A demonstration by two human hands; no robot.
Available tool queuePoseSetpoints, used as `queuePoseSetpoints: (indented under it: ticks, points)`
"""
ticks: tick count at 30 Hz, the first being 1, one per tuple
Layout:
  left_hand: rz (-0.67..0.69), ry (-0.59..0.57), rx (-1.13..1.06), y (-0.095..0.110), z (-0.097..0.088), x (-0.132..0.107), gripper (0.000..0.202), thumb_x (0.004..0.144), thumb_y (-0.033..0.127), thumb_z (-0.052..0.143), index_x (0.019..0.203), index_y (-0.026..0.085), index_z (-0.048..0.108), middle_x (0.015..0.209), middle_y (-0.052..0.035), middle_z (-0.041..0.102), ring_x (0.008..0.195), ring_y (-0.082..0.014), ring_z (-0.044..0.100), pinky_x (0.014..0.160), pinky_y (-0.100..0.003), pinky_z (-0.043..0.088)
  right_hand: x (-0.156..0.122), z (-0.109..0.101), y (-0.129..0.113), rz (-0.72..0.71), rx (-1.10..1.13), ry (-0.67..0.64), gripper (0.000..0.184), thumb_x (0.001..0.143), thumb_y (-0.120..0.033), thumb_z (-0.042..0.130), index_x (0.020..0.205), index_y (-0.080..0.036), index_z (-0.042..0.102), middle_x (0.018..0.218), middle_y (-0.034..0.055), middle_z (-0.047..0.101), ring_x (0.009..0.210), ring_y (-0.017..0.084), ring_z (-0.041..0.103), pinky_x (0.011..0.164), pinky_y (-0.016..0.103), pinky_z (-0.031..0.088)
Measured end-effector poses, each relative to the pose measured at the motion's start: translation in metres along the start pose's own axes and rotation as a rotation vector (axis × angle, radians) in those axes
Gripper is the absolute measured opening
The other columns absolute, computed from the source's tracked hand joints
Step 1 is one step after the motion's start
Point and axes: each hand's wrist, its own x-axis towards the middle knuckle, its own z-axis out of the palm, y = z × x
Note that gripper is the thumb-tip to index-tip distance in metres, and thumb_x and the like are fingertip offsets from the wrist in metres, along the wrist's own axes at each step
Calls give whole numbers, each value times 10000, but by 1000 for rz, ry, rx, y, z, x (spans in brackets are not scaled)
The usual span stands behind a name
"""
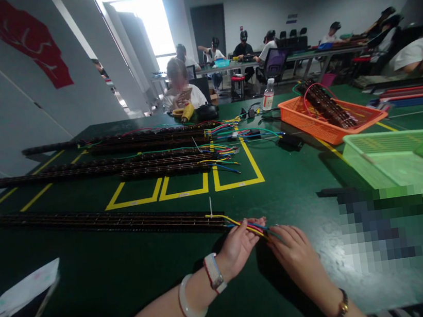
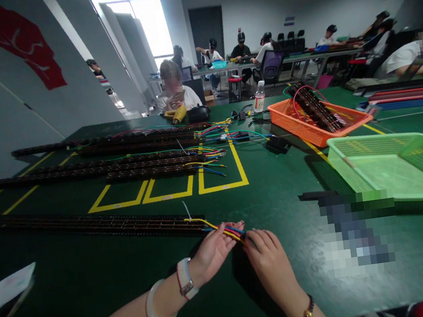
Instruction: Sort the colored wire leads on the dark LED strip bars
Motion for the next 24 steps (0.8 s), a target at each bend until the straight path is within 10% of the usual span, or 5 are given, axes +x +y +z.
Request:
queuePoseSetpoints:
  ticks: [24]
  points:
    - [22, 49, 31, -3, 3, 0, 157, 827, 279, 579, 766, 135, 566, 870, -115, 678, 953, -219, 622, 1005, -405, 354, 15, -14, -3, 40, 64, -158, 203, 898, -187, 427, 822, -187, 615, 704, 35, 592, 683, 173, 530, 660, 311, 363]
